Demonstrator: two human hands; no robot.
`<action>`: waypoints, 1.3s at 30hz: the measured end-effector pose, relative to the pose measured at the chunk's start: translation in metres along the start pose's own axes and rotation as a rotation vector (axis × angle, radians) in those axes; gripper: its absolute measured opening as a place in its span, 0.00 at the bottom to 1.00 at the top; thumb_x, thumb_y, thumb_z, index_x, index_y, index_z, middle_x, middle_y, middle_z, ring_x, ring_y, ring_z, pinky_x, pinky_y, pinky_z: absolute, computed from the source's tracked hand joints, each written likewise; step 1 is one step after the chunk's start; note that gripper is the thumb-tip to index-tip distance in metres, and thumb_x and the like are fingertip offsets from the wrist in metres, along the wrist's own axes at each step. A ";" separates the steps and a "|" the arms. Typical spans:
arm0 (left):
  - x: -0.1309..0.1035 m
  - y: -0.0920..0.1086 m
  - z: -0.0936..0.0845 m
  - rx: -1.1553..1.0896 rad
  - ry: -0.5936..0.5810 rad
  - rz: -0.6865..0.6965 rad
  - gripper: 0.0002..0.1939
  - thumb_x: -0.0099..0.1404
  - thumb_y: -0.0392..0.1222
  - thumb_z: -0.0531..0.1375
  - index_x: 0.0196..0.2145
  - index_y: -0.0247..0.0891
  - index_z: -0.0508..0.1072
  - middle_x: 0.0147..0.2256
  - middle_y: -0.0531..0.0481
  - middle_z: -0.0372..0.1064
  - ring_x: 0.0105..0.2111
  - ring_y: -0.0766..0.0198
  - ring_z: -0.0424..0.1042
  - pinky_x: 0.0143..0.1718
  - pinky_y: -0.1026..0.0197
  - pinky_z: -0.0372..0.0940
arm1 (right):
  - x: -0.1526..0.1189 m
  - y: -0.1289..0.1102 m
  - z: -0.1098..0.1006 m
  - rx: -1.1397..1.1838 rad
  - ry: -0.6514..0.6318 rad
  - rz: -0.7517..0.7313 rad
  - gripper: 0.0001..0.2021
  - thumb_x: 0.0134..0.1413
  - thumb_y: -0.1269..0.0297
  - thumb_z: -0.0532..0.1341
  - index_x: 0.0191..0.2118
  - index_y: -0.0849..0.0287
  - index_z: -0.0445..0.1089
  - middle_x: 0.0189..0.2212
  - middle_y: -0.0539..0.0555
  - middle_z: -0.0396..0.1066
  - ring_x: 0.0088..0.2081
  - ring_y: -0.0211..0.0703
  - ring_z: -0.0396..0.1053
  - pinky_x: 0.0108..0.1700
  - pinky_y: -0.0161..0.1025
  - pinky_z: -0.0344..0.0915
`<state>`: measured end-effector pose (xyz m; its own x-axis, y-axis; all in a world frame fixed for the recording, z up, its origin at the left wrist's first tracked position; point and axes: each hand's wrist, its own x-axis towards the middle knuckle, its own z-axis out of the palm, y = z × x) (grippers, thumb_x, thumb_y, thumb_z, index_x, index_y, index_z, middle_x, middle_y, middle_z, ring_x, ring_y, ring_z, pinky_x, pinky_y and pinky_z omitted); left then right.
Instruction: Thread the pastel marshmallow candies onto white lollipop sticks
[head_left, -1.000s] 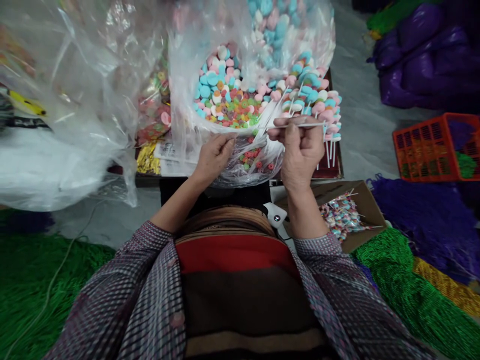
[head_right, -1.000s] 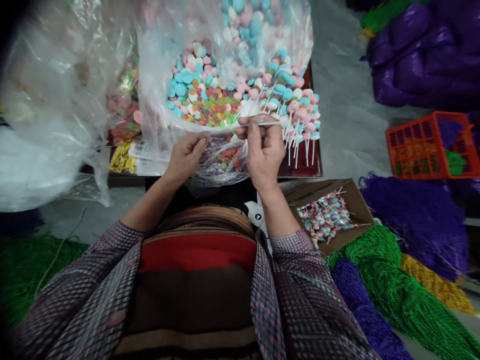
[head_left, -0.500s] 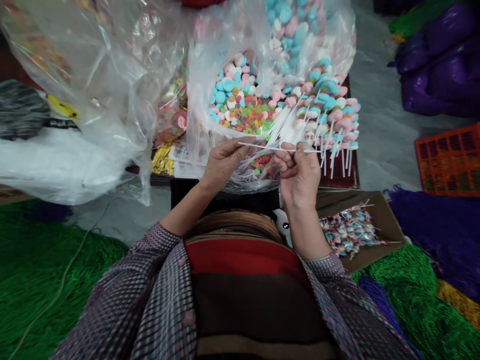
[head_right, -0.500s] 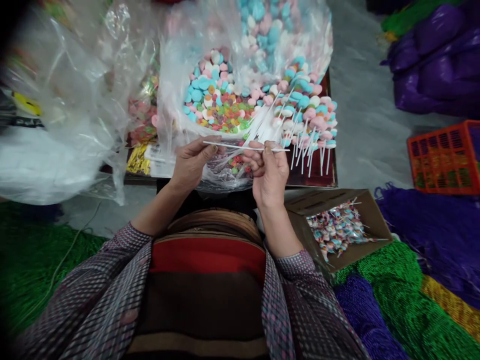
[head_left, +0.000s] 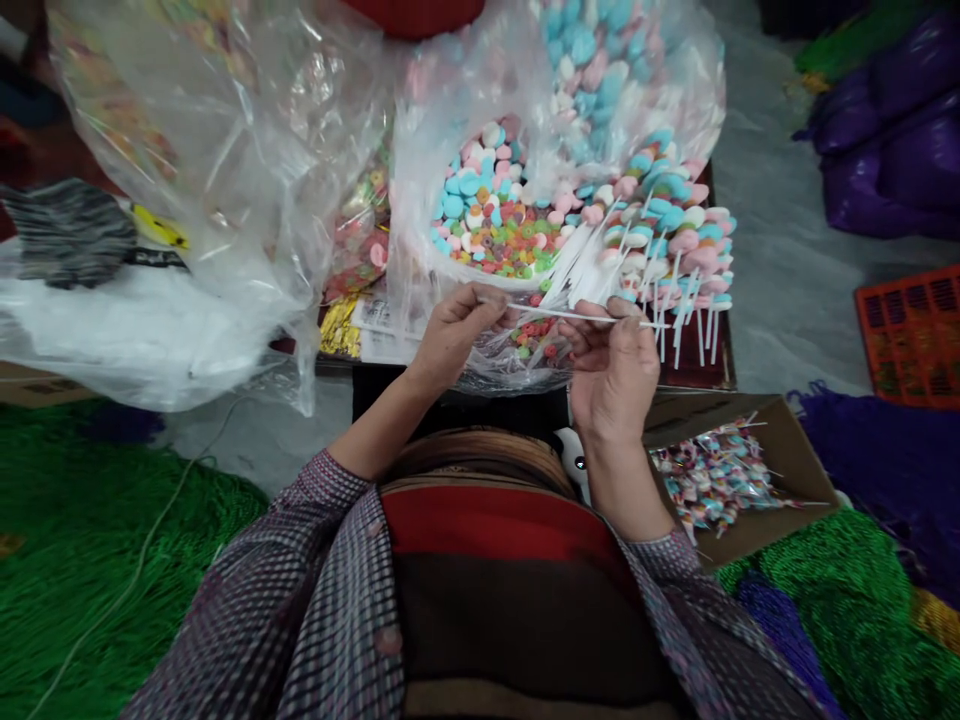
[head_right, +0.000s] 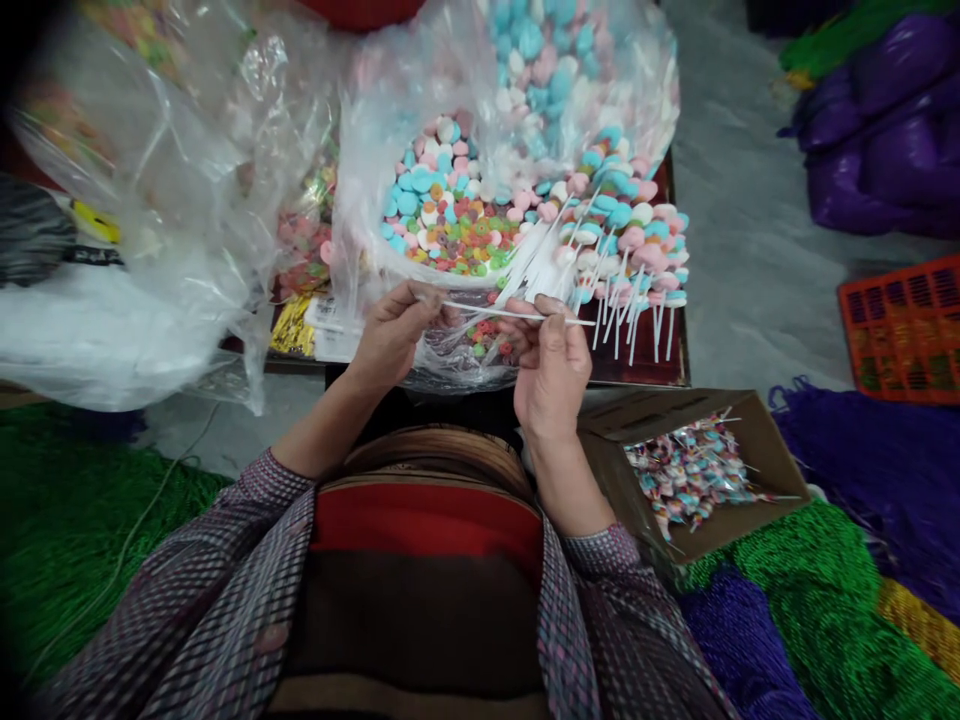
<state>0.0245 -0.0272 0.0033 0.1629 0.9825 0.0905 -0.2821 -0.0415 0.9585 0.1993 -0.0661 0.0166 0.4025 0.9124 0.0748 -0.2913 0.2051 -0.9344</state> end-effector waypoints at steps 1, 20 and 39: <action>0.000 0.002 -0.002 0.072 -0.064 -0.022 0.13 0.65 0.53 0.68 0.32 0.41 0.78 0.29 0.54 0.77 0.30 0.69 0.74 0.36 0.63 0.70 | 0.002 -0.003 -0.001 -0.027 0.009 -0.035 0.14 0.64 0.48 0.62 0.44 0.51 0.74 0.34 0.49 0.78 0.35 0.38 0.78 0.39 0.41 0.77; 0.127 0.032 -0.037 1.787 -0.229 -0.173 0.19 0.72 0.37 0.52 0.51 0.32 0.80 0.54 0.32 0.75 0.56 0.42 0.72 0.58 0.44 0.63 | 0.008 0.038 -0.008 -0.218 -0.130 0.351 0.20 0.51 0.46 0.70 0.43 0.55 0.78 0.21 0.41 0.64 0.19 0.29 0.54 0.20 0.30 0.50; 0.140 0.031 -0.075 1.012 0.013 0.110 0.06 0.56 0.35 0.63 0.33 0.44 0.77 0.31 0.48 0.74 0.43 0.48 0.73 0.51 0.51 0.65 | 0.002 0.041 -0.009 -0.291 -0.162 0.264 0.21 0.57 0.45 0.66 0.46 0.57 0.78 0.21 0.42 0.65 0.19 0.31 0.56 0.21 0.31 0.54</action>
<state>-0.0321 0.1228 0.0259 0.1718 0.9657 0.1949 0.6384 -0.2598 0.7245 0.1956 -0.0595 -0.0244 0.1990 0.9688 -0.1479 -0.0991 -0.1302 -0.9865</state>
